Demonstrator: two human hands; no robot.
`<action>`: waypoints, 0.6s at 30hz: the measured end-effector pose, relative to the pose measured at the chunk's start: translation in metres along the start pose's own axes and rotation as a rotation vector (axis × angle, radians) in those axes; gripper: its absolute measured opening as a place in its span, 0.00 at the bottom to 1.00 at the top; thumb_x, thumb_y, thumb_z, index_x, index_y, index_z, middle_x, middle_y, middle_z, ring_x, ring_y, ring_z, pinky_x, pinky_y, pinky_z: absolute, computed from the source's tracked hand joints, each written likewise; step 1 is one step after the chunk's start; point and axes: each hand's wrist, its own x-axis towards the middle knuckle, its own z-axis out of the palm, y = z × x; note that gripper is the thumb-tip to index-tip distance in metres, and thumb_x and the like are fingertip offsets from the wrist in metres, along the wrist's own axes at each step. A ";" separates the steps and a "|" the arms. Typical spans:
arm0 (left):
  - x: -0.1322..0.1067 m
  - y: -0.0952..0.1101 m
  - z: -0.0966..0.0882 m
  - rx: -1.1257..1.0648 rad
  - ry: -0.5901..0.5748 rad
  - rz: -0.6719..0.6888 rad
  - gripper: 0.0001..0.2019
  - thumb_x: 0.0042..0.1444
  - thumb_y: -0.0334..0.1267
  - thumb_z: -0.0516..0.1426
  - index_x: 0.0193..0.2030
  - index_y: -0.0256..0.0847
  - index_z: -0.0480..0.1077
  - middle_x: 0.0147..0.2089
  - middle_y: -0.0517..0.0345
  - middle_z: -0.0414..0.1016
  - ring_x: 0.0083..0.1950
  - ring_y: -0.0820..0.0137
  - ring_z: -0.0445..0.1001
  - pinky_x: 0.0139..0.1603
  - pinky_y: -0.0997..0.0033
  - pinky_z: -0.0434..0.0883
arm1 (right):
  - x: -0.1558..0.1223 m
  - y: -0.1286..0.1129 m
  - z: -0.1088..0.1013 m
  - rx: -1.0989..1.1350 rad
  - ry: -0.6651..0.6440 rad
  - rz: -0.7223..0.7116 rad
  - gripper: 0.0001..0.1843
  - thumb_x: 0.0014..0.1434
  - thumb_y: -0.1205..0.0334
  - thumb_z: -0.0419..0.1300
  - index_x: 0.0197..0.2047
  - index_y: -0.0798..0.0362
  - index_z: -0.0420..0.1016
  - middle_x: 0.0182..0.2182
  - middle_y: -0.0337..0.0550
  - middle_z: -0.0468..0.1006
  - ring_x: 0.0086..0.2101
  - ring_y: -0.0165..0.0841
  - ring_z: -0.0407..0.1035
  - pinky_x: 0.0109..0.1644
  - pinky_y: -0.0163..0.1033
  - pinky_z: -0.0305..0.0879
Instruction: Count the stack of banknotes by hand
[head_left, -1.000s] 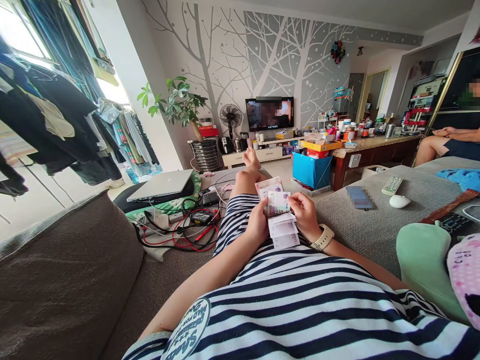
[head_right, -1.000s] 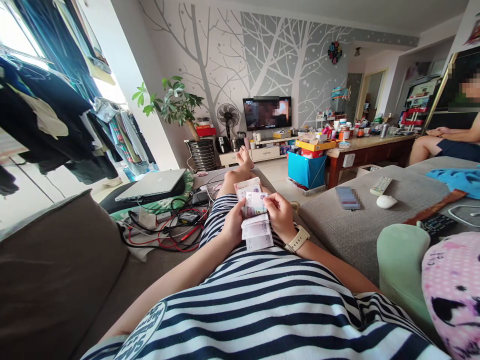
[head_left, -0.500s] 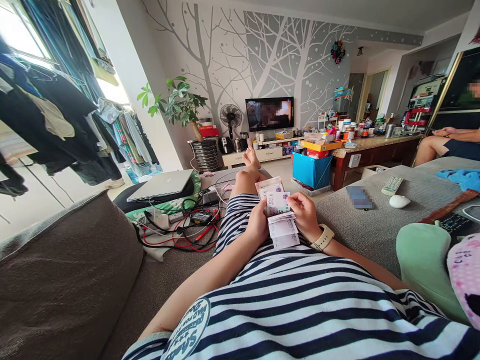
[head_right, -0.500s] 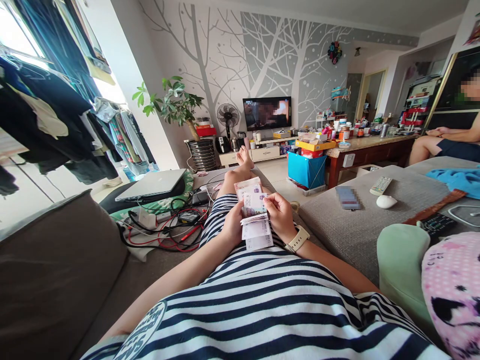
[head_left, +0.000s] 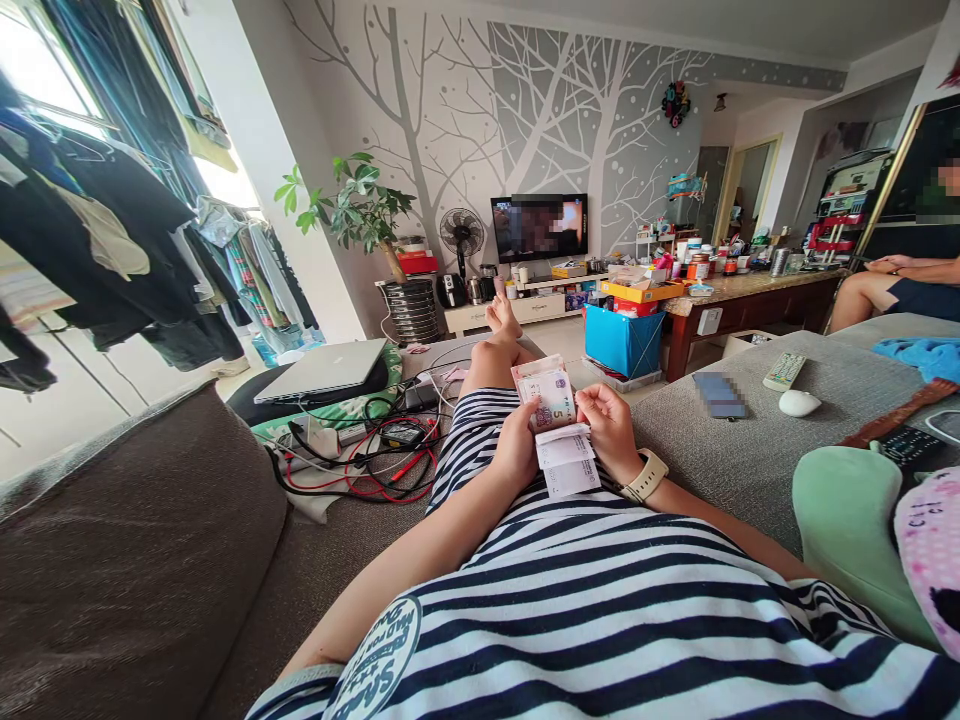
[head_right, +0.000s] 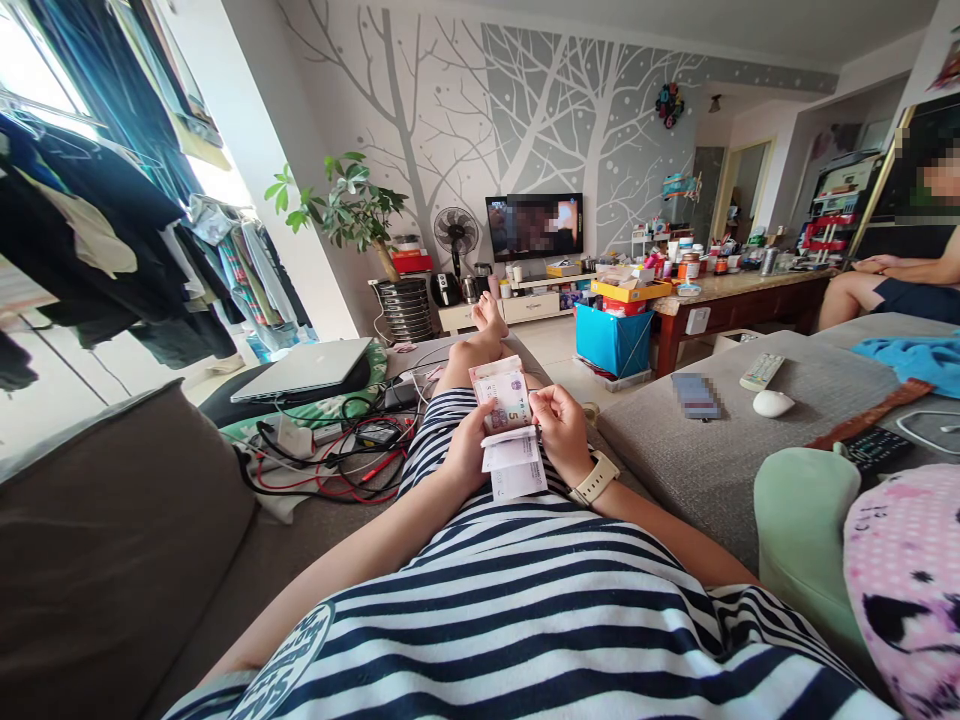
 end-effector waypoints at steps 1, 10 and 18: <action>0.000 0.000 -0.001 0.017 -0.006 0.002 0.10 0.62 0.34 0.58 0.43 0.31 0.80 0.41 0.44 0.85 0.41 0.58 0.85 0.53 0.60 0.80 | 0.001 0.002 0.000 -0.010 0.021 0.001 0.25 0.62 0.35 0.64 0.33 0.50 0.69 0.26 0.40 0.72 0.28 0.34 0.66 0.34 0.40 0.62; 0.001 0.000 0.000 0.035 -0.024 0.059 0.06 0.55 0.29 0.61 0.39 0.32 0.79 0.37 0.50 0.85 0.34 0.65 0.81 0.50 0.64 0.80 | 0.003 0.003 0.000 -0.058 0.014 0.037 0.25 0.60 0.38 0.66 0.28 0.51 0.69 0.24 0.39 0.71 0.27 0.32 0.63 0.32 0.39 0.58; 0.006 -0.002 0.005 -0.069 0.013 0.014 0.12 0.68 0.33 0.55 0.46 0.30 0.81 0.42 0.45 0.86 0.47 0.58 0.86 0.63 0.58 0.77 | 0.003 0.000 -0.001 -0.039 0.017 0.011 0.23 0.61 0.40 0.65 0.30 0.52 0.71 0.25 0.40 0.72 0.28 0.32 0.65 0.32 0.39 0.59</action>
